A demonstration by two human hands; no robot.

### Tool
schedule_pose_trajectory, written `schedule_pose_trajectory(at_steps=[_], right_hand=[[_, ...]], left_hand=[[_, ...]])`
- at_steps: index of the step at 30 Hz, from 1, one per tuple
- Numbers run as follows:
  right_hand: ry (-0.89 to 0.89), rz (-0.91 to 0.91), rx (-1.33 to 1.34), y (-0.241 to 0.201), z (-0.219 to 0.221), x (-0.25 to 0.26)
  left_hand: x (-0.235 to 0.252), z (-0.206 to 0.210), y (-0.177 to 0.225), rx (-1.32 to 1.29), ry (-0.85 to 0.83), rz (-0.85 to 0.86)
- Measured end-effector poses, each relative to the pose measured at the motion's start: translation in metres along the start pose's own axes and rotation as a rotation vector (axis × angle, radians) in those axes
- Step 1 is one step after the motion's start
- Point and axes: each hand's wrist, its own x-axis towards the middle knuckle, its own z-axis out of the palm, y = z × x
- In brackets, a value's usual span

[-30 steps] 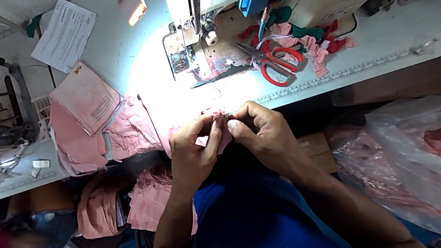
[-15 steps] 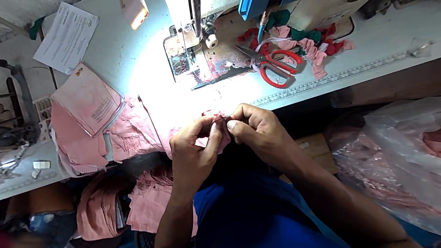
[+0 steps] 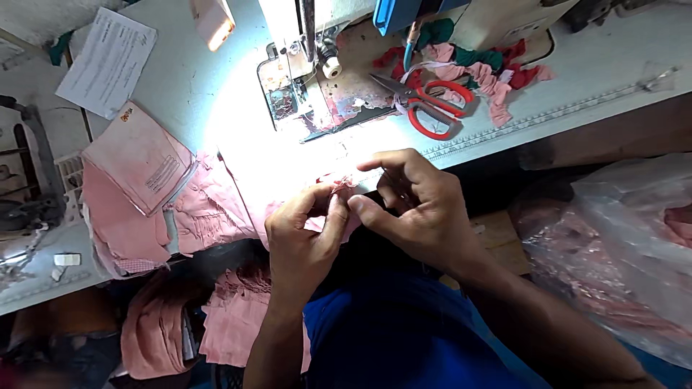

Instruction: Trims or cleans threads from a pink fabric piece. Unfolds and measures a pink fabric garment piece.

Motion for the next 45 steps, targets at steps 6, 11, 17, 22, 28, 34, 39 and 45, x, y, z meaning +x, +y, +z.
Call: schedule_pose_trajectory(at_steps=[6,11,17,22,28,34,39,45], right_hand=[[0.066,0.259,0.407,-0.008,0.011,0.007],[0.114,0.273,0.496,-0.008,0.022,0.006],[0.176,0.145,0.311,-0.006,0.026,0.003],[0.011,0.175,0.234,0.007,0.022,0.006],[0.131,0.057,0.200,0.010,0.033,0.011],[0.117,0.147,0.394,0.007,0.045,0.004],[-0.081,0.030,0.370,0.015,0.037,0.004],[-0.160,-0.157,0.314,0.023,0.032,0.010]], left_hand=[[-0.004,0.010,-0.001,-0.191,0.201,-0.021],[-0.002,0.005,-0.005,-0.233,0.115,-0.146],[0.001,0.010,-0.002,-0.101,0.158,-0.139],[-0.002,0.011,-0.007,0.011,0.105,-0.070],[-0.001,0.017,-0.012,-0.068,0.216,-0.090],[-0.005,0.017,-0.010,-0.268,0.063,-0.153],[-0.010,0.013,-0.005,-0.202,0.121,-0.184],[-0.015,0.004,-0.007,-0.328,0.072,-0.253]])
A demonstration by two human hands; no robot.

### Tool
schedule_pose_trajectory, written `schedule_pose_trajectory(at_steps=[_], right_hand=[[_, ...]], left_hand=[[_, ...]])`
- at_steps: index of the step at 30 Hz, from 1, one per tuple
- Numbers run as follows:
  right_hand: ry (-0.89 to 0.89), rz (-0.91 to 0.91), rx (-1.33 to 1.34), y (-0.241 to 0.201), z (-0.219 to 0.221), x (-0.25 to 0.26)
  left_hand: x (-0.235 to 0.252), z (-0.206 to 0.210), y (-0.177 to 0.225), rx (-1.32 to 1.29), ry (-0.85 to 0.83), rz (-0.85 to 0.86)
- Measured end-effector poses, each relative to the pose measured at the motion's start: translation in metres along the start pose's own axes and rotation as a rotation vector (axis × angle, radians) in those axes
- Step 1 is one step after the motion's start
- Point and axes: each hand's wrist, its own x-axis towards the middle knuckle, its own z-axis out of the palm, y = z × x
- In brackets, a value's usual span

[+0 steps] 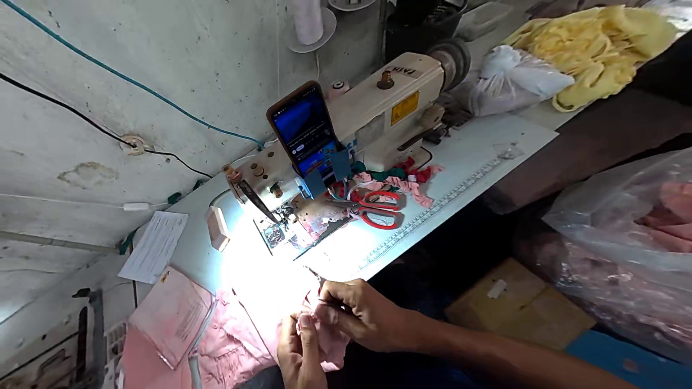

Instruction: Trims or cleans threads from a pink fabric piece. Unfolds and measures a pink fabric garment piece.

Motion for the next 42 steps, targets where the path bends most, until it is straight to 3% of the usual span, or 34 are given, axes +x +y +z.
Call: schedule_pose_trajectory(at_steps=[5,8,11,15,18,21,24,26,29,33,34,36,38,40,42], right_hand=[[-0.006,0.104,-0.017,0.001,0.012,-0.008],[-0.060,-0.010,-0.085,0.005,0.001,-0.010],[0.009,-0.081,-0.154,-0.004,0.004,-0.005],[-0.049,-0.262,-0.278,-0.011,-0.011,-0.004],[-0.031,-0.162,-0.265,0.003,-0.025,0.000],[-0.051,-0.225,-0.303,-0.011,-0.004,-0.016],[0.098,-0.121,-0.517,0.015,-0.061,-0.013],[0.154,-0.028,-0.584,0.016,-0.071,-0.012],[0.160,-0.021,-0.289,-0.010,-0.043,-0.010],[0.145,0.260,0.622,-0.021,-0.037,-0.006],[0.089,0.296,0.703,-0.026,-0.034,-0.007],[-0.083,0.208,0.526,-0.040,-0.022,-0.017],[-0.187,-0.077,0.038,-0.040,-0.024,-0.025],[-0.051,-0.117,-0.295,-0.013,-0.061,-0.024],[0.094,-0.052,-0.415,-0.001,-0.083,-0.024]], left_hand=[[-0.004,0.005,-0.002,0.115,0.048,0.095],[-0.004,0.005,-0.005,0.160,0.082,0.129],[-0.005,0.014,-0.007,0.166,0.115,0.164],[-0.013,-0.002,0.013,0.289,0.058,0.253],[-0.014,-0.012,0.010,0.365,0.121,0.192],[-0.015,-0.015,0.012,0.279,0.119,0.205],[-0.016,-0.049,0.038,0.340,0.289,0.255],[-0.012,-0.067,0.033,0.437,0.209,0.249],[-0.007,-0.060,0.019,0.408,0.078,0.181],[-0.005,-0.066,0.016,0.185,0.026,0.163],[-0.004,-0.067,0.019,0.216,-0.004,0.177],[-0.003,-0.062,0.025,0.265,-0.029,0.217],[-0.008,-0.072,0.034,0.276,0.003,0.290],[-0.011,-0.105,0.047,0.242,0.151,0.357],[-0.012,-0.121,0.055,0.216,0.184,0.383]])
